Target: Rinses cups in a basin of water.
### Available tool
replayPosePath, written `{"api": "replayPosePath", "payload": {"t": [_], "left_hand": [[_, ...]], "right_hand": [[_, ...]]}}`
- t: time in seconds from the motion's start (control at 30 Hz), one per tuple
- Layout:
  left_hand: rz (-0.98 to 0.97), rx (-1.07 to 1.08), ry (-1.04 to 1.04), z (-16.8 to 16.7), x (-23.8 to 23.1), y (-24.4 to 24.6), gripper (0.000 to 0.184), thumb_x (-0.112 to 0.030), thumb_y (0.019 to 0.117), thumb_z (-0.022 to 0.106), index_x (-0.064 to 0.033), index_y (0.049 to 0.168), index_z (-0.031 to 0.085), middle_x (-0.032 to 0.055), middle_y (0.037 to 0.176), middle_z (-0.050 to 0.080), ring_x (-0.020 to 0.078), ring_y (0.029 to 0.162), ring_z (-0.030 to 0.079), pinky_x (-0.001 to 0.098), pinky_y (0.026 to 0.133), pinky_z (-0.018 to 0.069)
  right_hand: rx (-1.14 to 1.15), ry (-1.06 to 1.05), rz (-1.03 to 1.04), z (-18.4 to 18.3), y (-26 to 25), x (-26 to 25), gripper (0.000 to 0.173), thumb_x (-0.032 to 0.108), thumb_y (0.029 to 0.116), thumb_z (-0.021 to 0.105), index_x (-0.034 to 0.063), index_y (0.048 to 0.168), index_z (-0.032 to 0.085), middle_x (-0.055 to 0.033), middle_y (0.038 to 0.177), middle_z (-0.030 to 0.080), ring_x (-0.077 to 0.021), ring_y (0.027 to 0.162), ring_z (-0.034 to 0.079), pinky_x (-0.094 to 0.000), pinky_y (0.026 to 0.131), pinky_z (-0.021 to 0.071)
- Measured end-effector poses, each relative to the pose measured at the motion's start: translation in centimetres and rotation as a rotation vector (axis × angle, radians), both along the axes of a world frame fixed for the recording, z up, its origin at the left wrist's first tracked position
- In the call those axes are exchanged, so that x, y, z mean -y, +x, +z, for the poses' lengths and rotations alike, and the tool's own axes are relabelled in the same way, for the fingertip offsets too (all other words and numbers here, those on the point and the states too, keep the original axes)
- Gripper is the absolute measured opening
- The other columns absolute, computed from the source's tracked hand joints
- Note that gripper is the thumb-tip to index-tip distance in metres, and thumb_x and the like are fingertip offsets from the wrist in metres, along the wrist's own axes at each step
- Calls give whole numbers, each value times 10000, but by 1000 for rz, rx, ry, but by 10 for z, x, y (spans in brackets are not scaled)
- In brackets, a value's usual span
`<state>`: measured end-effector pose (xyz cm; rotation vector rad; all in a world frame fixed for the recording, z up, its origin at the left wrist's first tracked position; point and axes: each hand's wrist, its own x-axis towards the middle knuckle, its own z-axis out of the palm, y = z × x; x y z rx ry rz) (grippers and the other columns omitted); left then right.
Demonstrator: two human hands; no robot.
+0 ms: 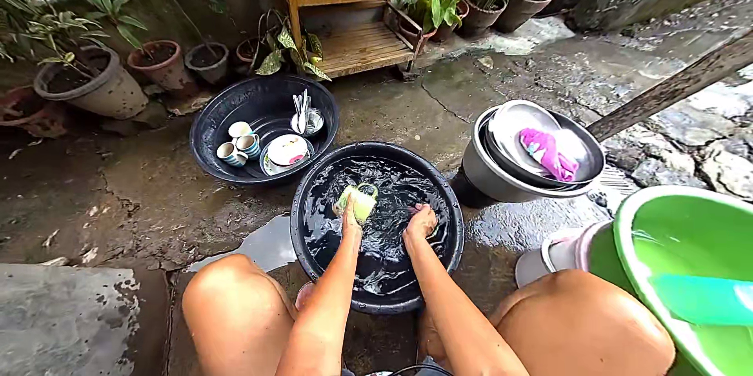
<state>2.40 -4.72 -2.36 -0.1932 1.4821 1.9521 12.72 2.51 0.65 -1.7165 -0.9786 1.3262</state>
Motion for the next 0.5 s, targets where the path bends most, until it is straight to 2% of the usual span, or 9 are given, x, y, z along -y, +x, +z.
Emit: {"api": "replayPosePath", "payload": {"t": [0.03,0.13,0.2,0.23,0.27,0.33,0.4,0.43,0.5], "left_hand": [[16,-10,-48,4,1,3,660,-298,1084,513,11,1593,229,264,1572,387,324,1431,428,450,1179,359],[149,32,-82,7,-5,3,698,-270,1058,589,25,1580,232,312,1538,398,385,1404,444,512,1154,387],[108,131,23,11,-6,1,566,-336,1102,464,-33,1555,310,238,1436,521,298,1269,563,461,1049,492],[80,154,66,15,-9,-1,489,-392,1116,364,-35,1437,455,180,1249,624,229,1078,634,405,902,549],[54,164,113,19,-8,-3,461,-405,1120,298,-50,1320,514,120,1109,649,169,947,650,348,796,568],[-12,224,225,28,2,-9,467,-340,1132,304,-8,1417,467,168,1254,611,219,1089,612,408,944,526],[-100,322,208,29,1,-15,465,-374,1120,320,-30,1387,482,149,1194,632,217,1036,627,419,905,537],[-160,358,186,28,-1,-16,477,-423,1109,318,-53,1339,514,122,1126,657,202,984,649,411,860,557],[-224,346,136,34,-6,-14,516,-462,1104,303,-61,1337,530,117,1132,662,192,991,652,401,856,555]], "right_hand": [[-17,8,-16,-1,-3,4,419,220,1117,373,-79,1307,597,-241,1192,675,-308,1088,642,-475,997,467],[-360,-129,50,6,-26,23,281,201,1108,438,-12,1229,575,-97,966,631,-129,790,594,-293,693,512],[-442,-48,339,2,-34,37,310,82,1101,349,-95,1284,526,-179,1035,648,-186,853,641,-340,761,558],[-337,101,553,-2,-34,44,307,-10,1054,357,-143,1262,539,-208,1067,666,-195,921,669,-335,836,568],[-151,287,796,-4,-32,47,292,-57,1010,411,-169,1208,593,-244,1101,687,-243,1020,681,-372,938,549],[311,623,1298,2,-24,38,277,-30,991,477,-120,1163,675,-299,1185,685,-405,1185,653,-538,1044,491],[736,607,1713,28,-25,20,322,33,1042,460,-99,1289,619,-351,1359,569,-515,1321,519,-652,1076,418],[882,510,1781,39,-31,16,349,66,1058,455,-112,1329,586,-355,1411,531,-520,1358,478,-660,1097,386],[973,289,1634,54,-51,15,486,211,1080,438,-123,1431,479,-344,1474,483,-487,1399,453,-629,1129,368]]}}
